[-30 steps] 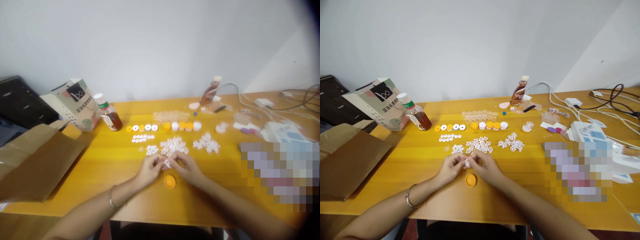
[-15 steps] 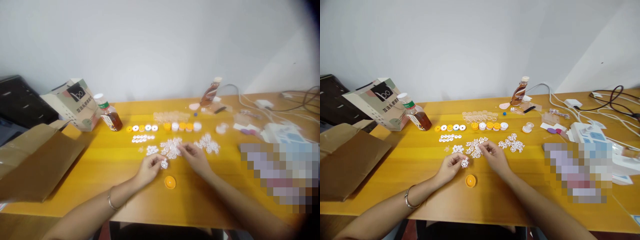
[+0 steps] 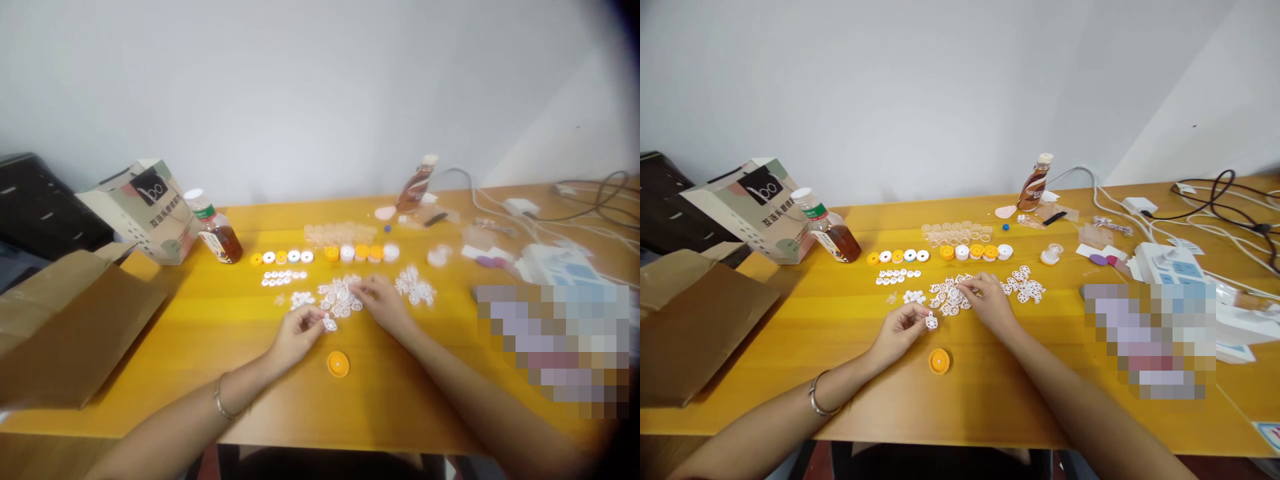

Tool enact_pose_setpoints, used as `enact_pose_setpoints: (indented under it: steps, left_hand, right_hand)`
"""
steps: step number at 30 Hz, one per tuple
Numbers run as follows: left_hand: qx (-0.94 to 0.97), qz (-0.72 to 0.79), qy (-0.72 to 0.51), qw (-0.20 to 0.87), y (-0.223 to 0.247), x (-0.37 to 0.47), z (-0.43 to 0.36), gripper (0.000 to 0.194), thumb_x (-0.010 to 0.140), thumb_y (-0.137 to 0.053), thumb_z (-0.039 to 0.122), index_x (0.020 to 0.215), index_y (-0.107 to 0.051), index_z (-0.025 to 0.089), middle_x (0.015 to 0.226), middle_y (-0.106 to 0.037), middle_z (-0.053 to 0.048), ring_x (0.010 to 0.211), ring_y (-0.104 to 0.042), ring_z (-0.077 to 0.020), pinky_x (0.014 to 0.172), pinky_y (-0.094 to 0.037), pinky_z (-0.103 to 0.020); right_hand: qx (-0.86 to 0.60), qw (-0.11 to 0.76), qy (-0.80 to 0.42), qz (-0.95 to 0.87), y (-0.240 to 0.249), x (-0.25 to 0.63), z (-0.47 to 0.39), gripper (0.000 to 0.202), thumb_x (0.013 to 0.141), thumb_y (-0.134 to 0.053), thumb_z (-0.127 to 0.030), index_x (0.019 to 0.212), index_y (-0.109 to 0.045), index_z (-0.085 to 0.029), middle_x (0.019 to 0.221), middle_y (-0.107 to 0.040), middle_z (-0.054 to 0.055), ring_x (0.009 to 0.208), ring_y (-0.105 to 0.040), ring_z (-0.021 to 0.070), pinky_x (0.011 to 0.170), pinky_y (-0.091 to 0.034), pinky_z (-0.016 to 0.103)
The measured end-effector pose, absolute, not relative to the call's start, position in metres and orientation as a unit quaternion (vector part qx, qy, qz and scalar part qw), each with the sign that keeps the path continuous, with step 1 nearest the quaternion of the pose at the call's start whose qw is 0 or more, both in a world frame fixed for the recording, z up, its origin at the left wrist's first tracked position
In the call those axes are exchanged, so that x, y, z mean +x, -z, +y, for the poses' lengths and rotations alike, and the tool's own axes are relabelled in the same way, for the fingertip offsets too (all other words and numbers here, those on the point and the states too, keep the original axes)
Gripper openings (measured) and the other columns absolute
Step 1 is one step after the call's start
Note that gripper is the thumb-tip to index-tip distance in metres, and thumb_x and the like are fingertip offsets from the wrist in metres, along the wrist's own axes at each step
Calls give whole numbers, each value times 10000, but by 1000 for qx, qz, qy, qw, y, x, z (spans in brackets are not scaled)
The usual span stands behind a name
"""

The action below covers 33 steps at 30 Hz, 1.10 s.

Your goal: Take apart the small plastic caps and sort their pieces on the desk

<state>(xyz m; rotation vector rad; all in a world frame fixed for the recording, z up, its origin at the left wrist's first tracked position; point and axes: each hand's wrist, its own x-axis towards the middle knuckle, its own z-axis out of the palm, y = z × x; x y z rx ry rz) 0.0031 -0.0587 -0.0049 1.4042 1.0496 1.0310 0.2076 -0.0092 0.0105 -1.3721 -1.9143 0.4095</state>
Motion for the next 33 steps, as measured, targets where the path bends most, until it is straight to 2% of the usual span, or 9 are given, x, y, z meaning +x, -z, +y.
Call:
enact_pose_setpoints:
  steps: [3, 7, 9, 12, 17, 24, 26, 29, 33]
  left_hand:
    - [584, 443, -432, 525, 4, 3, -59, 205, 772, -602, 325, 824, -588, 128, 707, -642, -26, 641, -595, -106, 638, -450, -206]
    - [577, 441, -438, 529, 1, 4, -60, 230, 765, -609, 353, 813, -581, 129, 693, -635, -22, 635, -589, -105, 638, -447, -208]
    - [575, 441, -439, 531, 0, 4, -60, 245, 760, -612, 367, 809, -584, 129, 685, -632, -20, 626, -582, -102, 633, -443, -206]
    - [583, 435, -440, 528, -2, 4, -61, 237, 757, -616, 358, 794, -592, 125, 695, -629, -22, 618, -563, -95, 616, -432, -197]
    - [603, 415, -443, 517, -1, 4, -62, 196, 763, -612, 313, 789, -586, 120, 705, -611, -19, 618, -533, -83, 623, -420, -192]
    - [627, 424, -417, 502, 1, 5, -66, 207, 759, -615, 323, 778, -593, 118, 670, -606, -18, 601, -533, -92, 603, -420, -197]
    - [645, 418, -408, 492, -1, 4, -67, 203, 773, -600, 314, 846, -607, 125, 715, -621, -30, 640, -548, -103, 626, -431, -206]
    - [664, 423, -407, 463, -6, 3, -68, 218, 800, -569, 297, 943, -610, 138, 779, -633, -49, 702, -563, -119, 663, -443, -223]
    - [676, 427, -401, 448, -8, 2, -67, 219, 826, -533, 302, 949, -619, 142, 786, -635, -56, 708, -567, -122, 671, -449, -229]
  right_hand:
    - [-534, 365, -161, -746, -11, 209, -9, 253, 813, -526, -401, 774, -690, -213, 694, -574, 44, 733, -538, 202, 694, -426, 348]
    - [-498, 412, -168, -744, -19, 209, -19, 218, 833, -508, -351, 898, -664, -214, 737, -576, 44, 749, -543, 193, 714, -439, 347]
    - [-418, 416, -193, -785, -25, 207, -29, 228, 829, -520, -334, 1002, -623, -226, 775, -587, 41, 757, -549, 182, 714, -452, 334]
    - [-268, 359, -205, -870, -30, 198, -45, 329, 784, -602, -319, 1101, -561, -236, 881, -614, 53, 817, -558, 178, 743, -464, 324]
    - [-231, 368, -142, -889, -28, 189, -56, 187, 859, -470, -161, 978, -598, -225, 857, -626, 58, 802, -567, 150, 702, -483, 286]
    - [-229, 365, -133, -892, -31, 187, -59, 172, 853, -477, -185, 960, -598, -245, 894, -665, 47, 803, -599, 155, 721, -499, 311]
    - [-268, 391, -159, -866, -35, 190, -56, 164, 862, -456, -197, 921, -601, -243, 850, -673, 40, 773, -609, 157, 703, -501, 306]
    - [-426, 416, -169, -785, -44, 212, -41, 130, 849, -475, -259, 857, -601, -229, 806, -673, 45, 718, -617, 175, 656, -498, 310]
    - [-582, 334, -174, -720, -45, 263, -13, 131, 782, -518, -299, 751, -608, -210, 705, -677, 42, 607, -611, 189, 570, -472, 306]
